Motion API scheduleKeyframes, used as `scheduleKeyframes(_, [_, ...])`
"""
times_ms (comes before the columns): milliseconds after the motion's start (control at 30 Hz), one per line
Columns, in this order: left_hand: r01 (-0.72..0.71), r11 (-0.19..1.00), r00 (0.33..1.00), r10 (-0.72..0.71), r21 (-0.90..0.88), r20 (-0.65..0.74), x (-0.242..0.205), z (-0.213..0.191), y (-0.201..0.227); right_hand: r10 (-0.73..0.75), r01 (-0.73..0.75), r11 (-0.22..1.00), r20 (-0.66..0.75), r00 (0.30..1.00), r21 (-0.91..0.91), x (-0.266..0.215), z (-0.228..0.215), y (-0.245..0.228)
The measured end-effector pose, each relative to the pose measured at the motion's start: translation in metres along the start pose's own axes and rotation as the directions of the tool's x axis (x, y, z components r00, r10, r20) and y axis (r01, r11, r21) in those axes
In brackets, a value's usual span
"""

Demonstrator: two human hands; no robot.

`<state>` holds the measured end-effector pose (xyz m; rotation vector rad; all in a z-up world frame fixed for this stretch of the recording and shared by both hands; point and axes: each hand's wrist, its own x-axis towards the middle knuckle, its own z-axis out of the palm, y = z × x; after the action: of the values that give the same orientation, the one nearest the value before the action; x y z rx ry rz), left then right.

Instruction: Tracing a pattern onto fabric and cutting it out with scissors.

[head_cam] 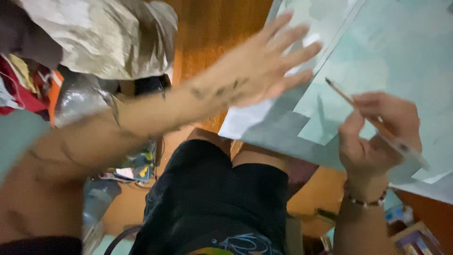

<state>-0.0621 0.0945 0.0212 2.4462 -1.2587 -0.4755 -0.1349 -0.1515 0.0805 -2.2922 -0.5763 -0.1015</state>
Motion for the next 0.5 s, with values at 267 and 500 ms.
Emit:
scheduleKeyframes(267, [0.133,0.943,0.985,-0.161,-0.304,-0.068,-0.086,0.042,0.118,0.400,-0.326,0.904,-0.281,0.872,0.276,-0.023,-0.010,-0.040])
scheduleKeyframes(500, [0.116,0.953,0.985,-0.146,-0.280,-0.091,-0.094,0.048,0.149,0.403,-0.369,0.915,-0.292,0.868,0.166,-0.014,-0.026,-0.042])
